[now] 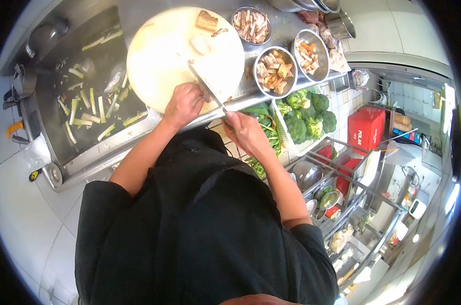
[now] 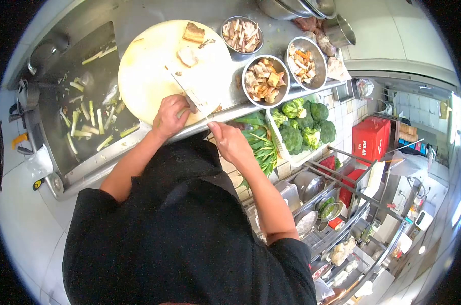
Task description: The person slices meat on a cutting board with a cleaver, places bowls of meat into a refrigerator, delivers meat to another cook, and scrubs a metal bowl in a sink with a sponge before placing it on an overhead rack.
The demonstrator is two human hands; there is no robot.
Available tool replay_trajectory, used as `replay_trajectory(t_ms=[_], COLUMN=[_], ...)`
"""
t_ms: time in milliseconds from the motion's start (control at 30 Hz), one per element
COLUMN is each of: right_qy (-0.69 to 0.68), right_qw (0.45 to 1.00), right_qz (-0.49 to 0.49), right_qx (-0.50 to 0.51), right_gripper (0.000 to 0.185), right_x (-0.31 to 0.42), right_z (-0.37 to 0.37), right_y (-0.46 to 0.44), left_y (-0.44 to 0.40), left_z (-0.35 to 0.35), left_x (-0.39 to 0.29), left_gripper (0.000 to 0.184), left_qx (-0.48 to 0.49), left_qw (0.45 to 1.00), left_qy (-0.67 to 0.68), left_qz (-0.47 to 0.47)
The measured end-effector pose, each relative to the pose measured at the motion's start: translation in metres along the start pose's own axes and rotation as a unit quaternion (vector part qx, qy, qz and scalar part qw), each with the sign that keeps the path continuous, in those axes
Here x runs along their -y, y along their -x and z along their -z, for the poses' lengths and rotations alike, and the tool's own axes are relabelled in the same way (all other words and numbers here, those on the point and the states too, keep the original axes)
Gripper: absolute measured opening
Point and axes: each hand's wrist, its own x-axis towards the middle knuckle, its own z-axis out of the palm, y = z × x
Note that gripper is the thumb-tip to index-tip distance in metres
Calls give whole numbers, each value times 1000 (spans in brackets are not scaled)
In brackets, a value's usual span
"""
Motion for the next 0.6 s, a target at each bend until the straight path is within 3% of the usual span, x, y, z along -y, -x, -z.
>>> replay_trajectory(t_ms=[133,167,467,600], right_qy=[17,18,102,175], right_qw=[1000,998,990,975], right_qz=[-4,48,61,74], right_qx=[12,-23,-77,-119], right_gripper=[49,47,52,54], right_x=[-11,-12,7,-1], right_z=[-7,-17,-4,-2], right_y=[16,13,19,32], left_y=[5,5,7,-10], left_z=[-4,-5,10,55], left_x=[1,0,-11,-67], left_gripper=[11,11,9,12], left_qx=[-11,-5,-25,-61], left_qw=[1000,1000,1000,998], left_qy=[-1,1,5,9], left_qz=[-1,-2,-10,-11])
